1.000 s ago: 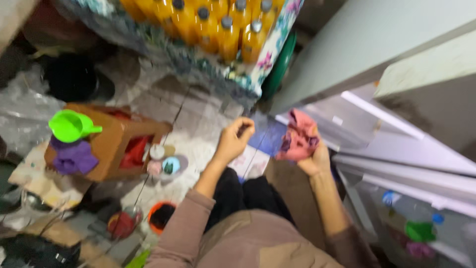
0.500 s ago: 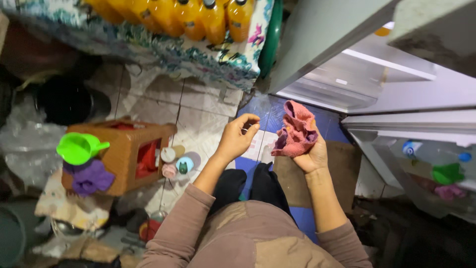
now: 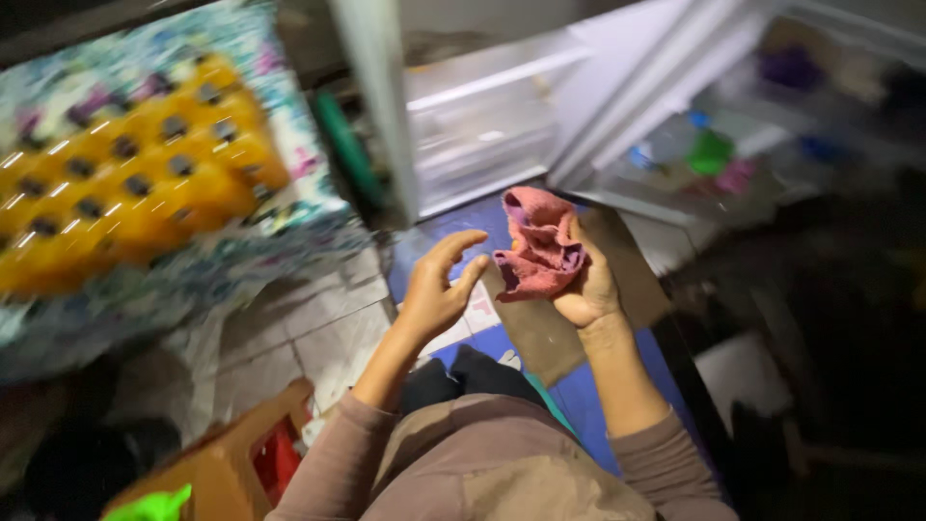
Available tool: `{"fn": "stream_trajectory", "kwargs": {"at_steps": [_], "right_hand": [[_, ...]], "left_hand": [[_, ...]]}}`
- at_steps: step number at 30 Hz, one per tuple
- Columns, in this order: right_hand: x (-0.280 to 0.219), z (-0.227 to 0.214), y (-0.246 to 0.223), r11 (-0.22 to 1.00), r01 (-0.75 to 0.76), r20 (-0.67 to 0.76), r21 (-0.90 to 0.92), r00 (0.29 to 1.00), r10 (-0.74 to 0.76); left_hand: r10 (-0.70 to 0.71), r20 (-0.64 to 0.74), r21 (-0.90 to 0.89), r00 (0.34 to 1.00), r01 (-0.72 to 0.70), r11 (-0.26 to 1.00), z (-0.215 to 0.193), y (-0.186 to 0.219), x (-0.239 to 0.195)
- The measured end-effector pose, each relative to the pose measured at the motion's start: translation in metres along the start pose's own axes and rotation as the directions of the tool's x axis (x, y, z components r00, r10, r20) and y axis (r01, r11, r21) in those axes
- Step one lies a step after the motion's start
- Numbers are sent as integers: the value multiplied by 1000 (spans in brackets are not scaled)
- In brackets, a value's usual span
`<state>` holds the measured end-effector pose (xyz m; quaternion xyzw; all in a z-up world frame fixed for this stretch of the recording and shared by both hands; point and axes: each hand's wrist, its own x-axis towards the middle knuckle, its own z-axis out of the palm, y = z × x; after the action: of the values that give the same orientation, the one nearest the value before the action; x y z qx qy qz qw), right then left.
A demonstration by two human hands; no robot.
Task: The person wipes orange juice bottles with a pink cloth and places them into a refrigerator. The person also arranges bottles on a table and opens the refrigerator door multiple times to store the bottles.
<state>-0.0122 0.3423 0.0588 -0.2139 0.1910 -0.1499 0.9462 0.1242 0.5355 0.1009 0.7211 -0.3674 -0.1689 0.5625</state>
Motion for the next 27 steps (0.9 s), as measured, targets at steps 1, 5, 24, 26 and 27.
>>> {"fn": "stream_trajectory", "kwargs": {"at_steps": [1,5,24,26,27], "right_hand": [[-12,-9,-14,999,54,-12,7,998,-54],[-75,-41,-69,996,71,37,51,997,-73],[-387,-150,-171,675,729,-389,-117,591,-706],[-407,-145,-168,579,791,-437,-197,458,-774],[-415,-141,-164,564,721,-541,-401,311,-781]], "left_hand": [[8,59,-12,998,-7,1000,11,10,6],[159,279,17,947,-170,985,68,50,23],[532,808,-267,254,-647,714,374,169,9],[519,844,-286,137,-703,651,403,179,7],[516,852,-292,89,-738,608,418,184,5]]}}
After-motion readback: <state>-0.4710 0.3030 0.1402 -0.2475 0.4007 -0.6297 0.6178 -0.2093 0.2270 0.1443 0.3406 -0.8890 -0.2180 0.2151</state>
